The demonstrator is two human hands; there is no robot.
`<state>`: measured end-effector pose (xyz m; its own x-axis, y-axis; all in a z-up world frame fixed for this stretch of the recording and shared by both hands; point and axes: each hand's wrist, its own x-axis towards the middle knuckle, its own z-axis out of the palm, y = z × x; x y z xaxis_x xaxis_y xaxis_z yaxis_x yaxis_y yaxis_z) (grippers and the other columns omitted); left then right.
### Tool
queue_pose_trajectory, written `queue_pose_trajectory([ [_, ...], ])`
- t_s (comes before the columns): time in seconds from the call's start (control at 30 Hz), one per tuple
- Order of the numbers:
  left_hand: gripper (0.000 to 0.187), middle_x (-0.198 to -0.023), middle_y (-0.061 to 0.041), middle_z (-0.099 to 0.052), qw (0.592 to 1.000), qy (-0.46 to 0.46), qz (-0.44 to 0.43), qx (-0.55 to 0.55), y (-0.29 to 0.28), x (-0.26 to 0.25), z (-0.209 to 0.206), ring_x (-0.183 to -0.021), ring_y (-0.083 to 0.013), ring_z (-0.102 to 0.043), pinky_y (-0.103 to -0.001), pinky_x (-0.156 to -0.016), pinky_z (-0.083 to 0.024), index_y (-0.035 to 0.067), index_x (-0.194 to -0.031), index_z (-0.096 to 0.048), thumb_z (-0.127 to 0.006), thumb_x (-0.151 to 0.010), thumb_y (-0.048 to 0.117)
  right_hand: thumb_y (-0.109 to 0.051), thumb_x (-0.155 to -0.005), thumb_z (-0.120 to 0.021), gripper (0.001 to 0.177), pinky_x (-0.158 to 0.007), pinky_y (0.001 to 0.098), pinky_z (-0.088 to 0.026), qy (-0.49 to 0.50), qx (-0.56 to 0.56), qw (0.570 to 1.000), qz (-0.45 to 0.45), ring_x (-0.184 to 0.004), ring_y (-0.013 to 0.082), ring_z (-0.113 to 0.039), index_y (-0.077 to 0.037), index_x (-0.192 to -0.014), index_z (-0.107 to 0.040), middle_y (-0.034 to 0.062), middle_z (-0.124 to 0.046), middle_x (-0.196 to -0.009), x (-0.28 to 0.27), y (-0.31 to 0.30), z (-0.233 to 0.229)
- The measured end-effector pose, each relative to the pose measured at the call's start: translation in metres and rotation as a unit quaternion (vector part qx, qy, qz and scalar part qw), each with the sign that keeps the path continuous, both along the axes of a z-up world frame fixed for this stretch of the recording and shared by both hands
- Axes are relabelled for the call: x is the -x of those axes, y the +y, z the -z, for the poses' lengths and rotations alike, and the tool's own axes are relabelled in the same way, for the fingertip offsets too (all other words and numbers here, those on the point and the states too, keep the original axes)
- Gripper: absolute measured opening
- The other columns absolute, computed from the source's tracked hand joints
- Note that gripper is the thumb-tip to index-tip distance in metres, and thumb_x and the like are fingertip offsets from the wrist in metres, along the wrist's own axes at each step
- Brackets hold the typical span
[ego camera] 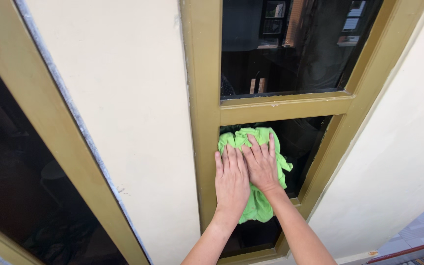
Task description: The person sprays a cleaning liquid on a window pane and then wipes the glass surface with a green cloth.
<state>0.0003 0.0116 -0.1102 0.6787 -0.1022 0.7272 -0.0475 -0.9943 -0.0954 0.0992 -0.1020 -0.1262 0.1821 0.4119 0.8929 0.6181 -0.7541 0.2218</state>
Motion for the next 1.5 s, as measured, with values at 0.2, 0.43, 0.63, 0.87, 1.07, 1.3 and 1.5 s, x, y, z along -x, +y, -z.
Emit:
queue_pose_trajectory([
  [0.2, 0.055, -0.146, -0.029, -0.045, 0.997, -0.056, 0.050, 0.012, -0.039, -0.027, -0.035, -0.142, -0.0405, -0.039, -0.049, -0.123, -0.021, -0.009, -0.144, -0.044, -0.046, -0.096, 0.018, -0.019, -0.089, -0.066, 0.036, -0.125, 0.0676, -0.022, -0.060, -0.027, 0.997, 0.045, -0.111, 0.0366, -0.057, -0.007, -0.123, -0.061, 0.0168, -0.057, -0.131, -0.031, -0.056, -0.027],
  [0.43, 0.058, -0.158, -0.020, -0.039, 0.992, -0.082, 0.088, -0.037, -0.083, -0.073, -0.027, -0.147, -0.0300, -0.035, -0.042, -0.126, -0.018, 0.001, -0.156, -0.036, -0.036, -0.107, 0.032, -0.019, -0.096, -0.054, 0.050, -0.124, 0.0646, -0.024, -0.031, -0.104, 0.989, 0.098, -0.139, 0.0461, -0.045, -0.001, -0.143, -0.050, 0.0250, -0.047, -0.143, -0.053, -0.098, -0.007],
  [0.63, 0.066, -0.162, -0.008, -0.035, 0.974, -0.050, 0.101, -0.198, -0.088, -0.076, -0.019, -0.150, -0.0216, -0.030, -0.039, -0.125, -0.013, 0.008, -0.161, -0.029, -0.038, -0.099, 0.031, -0.024, -0.104, -0.054, 0.056, -0.119, 0.0582, -0.031, 0.019, -0.252, 0.961, 0.115, -0.142, 0.0527, -0.037, 0.007, -0.148, -0.041, 0.0332, -0.039, -0.150, -0.064, -0.108, 0.041],
  [0.87, 0.066, -0.167, -0.007, -0.026, 0.947, 0.012, 0.116, -0.300, -0.078, -0.074, 0.040, -0.154, -0.0198, -0.021, -0.039, -0.126, -0.006, 0.006, -0.162, -0.025, -0.037, -0.102, 0.032, -0.024, -0.100, -0.053, 0.055, -0.117, 0.0574, -0.033, 0.112, -0.233, 0.950, 0.176, -0.134, 0.0535, -0.041, 0.012, -0.140, -0.041, 0.0331, -0.043, -0.136, -0.051, -0.106, 0.142],
  [1.07, 0.066, -0.171, -0.001, -0.011, 0.899, 0.092, 0.121, -0.410, -0.063, -0.071, 0.121, -0.156, -0.0183, -0.006, -0.040, -0.125, 0.000, 0.009, -0.162, -0.017, -0.033, -0.101, 0.032, -0.029, -0.096, -0.052, 0.064, -0.119, 0.0566, -0.028, 0.200, -0.229, 0.932, 0.200, -0.136, 0.0536, -0.036, 0.013, -0.142, -0.036, 0.0368, -0.038, -0.143, -0.016, -0.092, 0.219],
  [1.3, 0.070, -0.170, -0.005, -0.017, 0.902, 0.142, 0.166, -0.372, -0.020, -0.050, 0.182, -0.156, -0.0209, -0.011, -0.042, -0.125, -0.002, 0.006, -0.161, -0.023, -0.038, -0.101, 0.038, -0.030, -0.088, -0.052, 0.072, -0.121, 0.0582, -0.016, 0.201, -0.250, 0.914, 0.250, -0.141, 0.0556, -0.028, 0.011, -0.144, -0.034, 0.0348, -0.033, -0.150, 0.025, -0.046, 0.225],
  [1.5, 0.068, -0.156, -0.011, -0.036, 0.917, 0.117, 0.164, -0.344, 0.023, -0.016, 0.187, -0.145, -0.0279, -0.030, -0.048, -0.123, -0.010, 0.006, -0.156, -0.034, -0.049, -0.094, 0.030, -0.027, -0.098, -0.047, 0.058, -0.124, 0.0581, -0.017, 0.236, -0.281, 0.907, 0.205, -0.140, 0.0492, -0.032, 0.010, -0.141, -0.038, 0.0328, -0.034, -0.151, 0.055, 0.011, 0.231],
])
